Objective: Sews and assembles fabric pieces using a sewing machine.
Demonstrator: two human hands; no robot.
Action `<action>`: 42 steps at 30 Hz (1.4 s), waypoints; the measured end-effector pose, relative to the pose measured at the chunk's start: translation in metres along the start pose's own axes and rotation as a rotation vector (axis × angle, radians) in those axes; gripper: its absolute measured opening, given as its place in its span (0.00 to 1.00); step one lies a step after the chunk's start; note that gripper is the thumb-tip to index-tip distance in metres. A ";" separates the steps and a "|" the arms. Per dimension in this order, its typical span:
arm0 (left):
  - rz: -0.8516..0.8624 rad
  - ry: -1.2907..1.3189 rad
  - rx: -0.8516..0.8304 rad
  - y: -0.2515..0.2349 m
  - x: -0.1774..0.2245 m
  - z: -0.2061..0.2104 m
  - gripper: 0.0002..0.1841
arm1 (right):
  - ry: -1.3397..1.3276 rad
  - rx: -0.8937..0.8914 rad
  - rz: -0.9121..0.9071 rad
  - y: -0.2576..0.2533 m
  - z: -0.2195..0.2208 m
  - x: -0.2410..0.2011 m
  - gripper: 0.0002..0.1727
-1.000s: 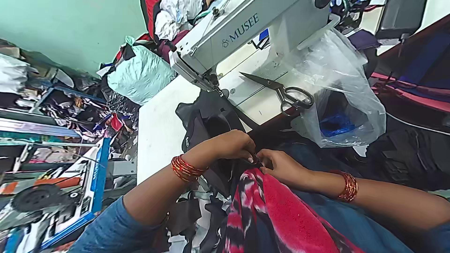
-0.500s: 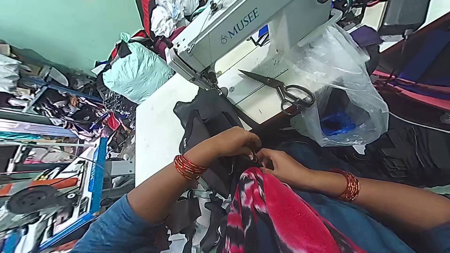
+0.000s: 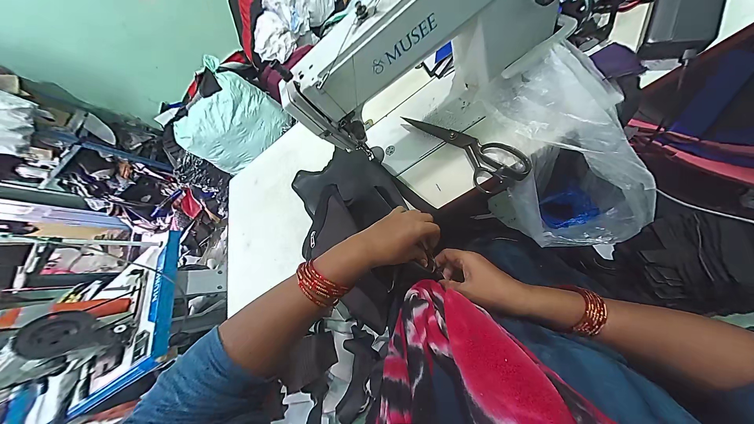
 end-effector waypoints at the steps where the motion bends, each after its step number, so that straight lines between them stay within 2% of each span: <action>1: 0.025 -0.057 0.048 0.001 0.005 0.000 0.07 | -0.008 0.000 -0.004 -0.001 0.000 0.001 0.15; 3: 0.071 -0.118 0.097 0.005 0.019 -0.001 0.01 | -0.013 -0.005 -0.015 -0.001 -0.001 0.002 0.14; 5: 0.064 -0.121 0.080 0.010 0.032 0.000 0.06 | -0.030 -0.002 -0.033 -0.002 -0.001 0.003 0.14; 10: -0.085 -0.101 -0.002 0.019 0.049 0.003 0.09 | -0.035 -0.015 -0.016 -0.002 -0.001 0.002 0.14; 14: -0.083 -0.179 0.112 0.021 0.049 0.013 0.07 | -0.062 -0.007 -0.027 -0.002 -0.001 0.004 0.13; 18: -0.037 -0.230 0.147 0.023 0.054 0.018 0.07 | -0.097 0.003 -0.030 -0.002 0.000 0.006 0.14; 31: -0.021 -0.097 0.044 0.018 0.044 0.016 0.07 | -0.064 -0.008 -0.031 -0.001 0.001 0.003 0.14; 42: -0.154 0.109 -0.040 0.010 0.027 0.009 0.08 | -0.015 -0.024 -0.017 -0.002 0.000 0.003 0.13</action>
Point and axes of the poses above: each hand's wrist, its own y-axis away from the middle knuckle, its own z-axis out of the palm, x = y × z, the point moved 4 cm from there along -y, towards the middle knuckle, and after that the axes turned 6 degrees about z, right-handed, at the moved point
